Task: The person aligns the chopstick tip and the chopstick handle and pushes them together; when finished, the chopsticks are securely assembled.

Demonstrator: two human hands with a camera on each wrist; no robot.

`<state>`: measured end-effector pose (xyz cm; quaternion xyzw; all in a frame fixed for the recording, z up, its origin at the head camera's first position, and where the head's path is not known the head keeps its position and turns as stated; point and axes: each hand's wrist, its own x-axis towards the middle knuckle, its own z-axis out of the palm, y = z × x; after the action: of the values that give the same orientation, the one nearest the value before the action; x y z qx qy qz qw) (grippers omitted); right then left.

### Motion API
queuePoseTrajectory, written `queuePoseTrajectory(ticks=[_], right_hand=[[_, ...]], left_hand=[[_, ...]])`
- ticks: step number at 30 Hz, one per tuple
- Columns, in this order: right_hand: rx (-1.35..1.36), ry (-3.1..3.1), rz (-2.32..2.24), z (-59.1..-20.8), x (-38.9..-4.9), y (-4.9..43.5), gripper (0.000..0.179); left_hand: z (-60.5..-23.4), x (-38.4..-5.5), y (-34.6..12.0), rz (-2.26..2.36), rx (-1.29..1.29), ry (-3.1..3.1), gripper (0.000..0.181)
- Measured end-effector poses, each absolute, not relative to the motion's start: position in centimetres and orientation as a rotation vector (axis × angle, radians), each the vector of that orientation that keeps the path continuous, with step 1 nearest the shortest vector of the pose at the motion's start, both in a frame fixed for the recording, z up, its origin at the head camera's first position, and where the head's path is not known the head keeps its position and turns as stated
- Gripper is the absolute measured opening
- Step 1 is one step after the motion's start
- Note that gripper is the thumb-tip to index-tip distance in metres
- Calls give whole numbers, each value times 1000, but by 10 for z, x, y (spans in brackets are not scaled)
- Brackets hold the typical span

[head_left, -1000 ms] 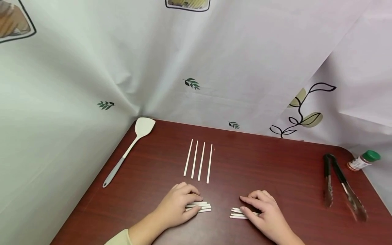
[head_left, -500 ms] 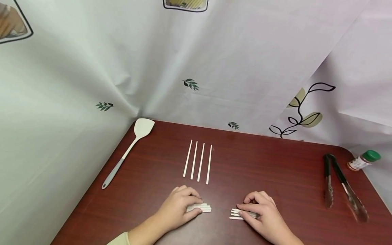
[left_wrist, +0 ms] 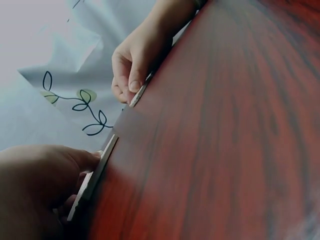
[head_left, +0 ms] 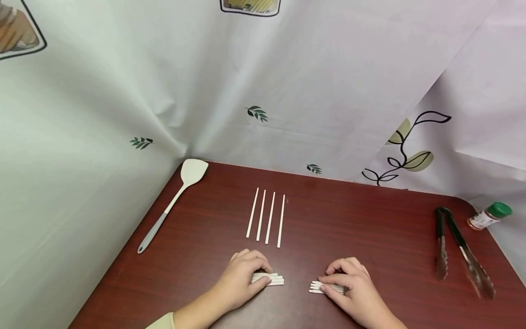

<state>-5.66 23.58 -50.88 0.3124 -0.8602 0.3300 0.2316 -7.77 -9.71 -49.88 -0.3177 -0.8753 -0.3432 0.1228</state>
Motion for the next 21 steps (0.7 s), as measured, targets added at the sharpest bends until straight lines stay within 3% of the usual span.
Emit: queuePoseTrajectory(ticks=[7,21], right_hand=[[654,-2510,978,-499,-50,228,41],[599,-2515,940,-498,-51,227,37]], left_hand=[[-497,-76,-96,-970,-894,-2593,21],[-497,-77,-98,-882,-941,-2550,7]])
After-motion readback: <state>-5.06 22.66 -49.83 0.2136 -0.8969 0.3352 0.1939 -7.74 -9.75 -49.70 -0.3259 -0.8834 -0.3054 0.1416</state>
